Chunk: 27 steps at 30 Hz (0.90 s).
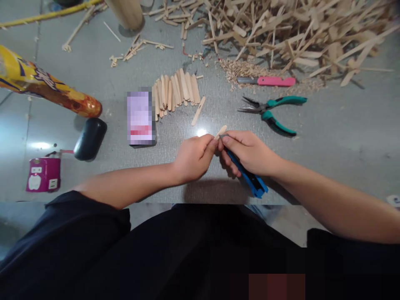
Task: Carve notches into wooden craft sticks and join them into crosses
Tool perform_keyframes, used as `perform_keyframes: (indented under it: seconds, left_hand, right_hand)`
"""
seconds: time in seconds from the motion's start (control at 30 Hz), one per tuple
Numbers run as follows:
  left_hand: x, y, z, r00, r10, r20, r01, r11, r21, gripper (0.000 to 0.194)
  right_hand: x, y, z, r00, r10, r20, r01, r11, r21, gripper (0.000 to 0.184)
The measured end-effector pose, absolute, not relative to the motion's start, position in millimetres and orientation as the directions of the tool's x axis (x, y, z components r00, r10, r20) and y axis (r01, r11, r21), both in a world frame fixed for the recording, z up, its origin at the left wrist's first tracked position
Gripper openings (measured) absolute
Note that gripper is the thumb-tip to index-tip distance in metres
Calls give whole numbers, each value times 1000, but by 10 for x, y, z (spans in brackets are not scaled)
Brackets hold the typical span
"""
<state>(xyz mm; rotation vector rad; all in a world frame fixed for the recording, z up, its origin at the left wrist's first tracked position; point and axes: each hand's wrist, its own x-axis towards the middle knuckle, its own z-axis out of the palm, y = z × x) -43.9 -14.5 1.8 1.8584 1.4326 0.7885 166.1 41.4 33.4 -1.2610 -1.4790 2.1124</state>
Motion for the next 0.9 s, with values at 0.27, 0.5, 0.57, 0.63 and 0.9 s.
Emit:
perform_keyframes:
  seconds: [0.27,0.5,0.57,0.63,0.9]
  left_hand:
    - [-411,-72,-102,169,983,72,528,-152,836,45]
    - [-359,54,-156,82,986,146,468,-168,868,47]
    - [-349,97,-164,79,986,144,439,-164,883,47]
    - [-339,145,-172,87,985,147,406,-169,898,47]
    - [-232,304,-219,75,996,45,328,-68,942,51]
  right_hand:
    - [1615,451,353,-553,677,-485,238,-429,-871,33]
    - [1599,529,390,-552,728,-407,227,-339,-913,31]
    - [1603,569,362,-561,740,-372,197,-316,-928,28]
    - [1607,612,330,-567,746,-349,190,-294,-937,27]
    - [1631,710,238,-580,756,-304,173,-250,-953,24]
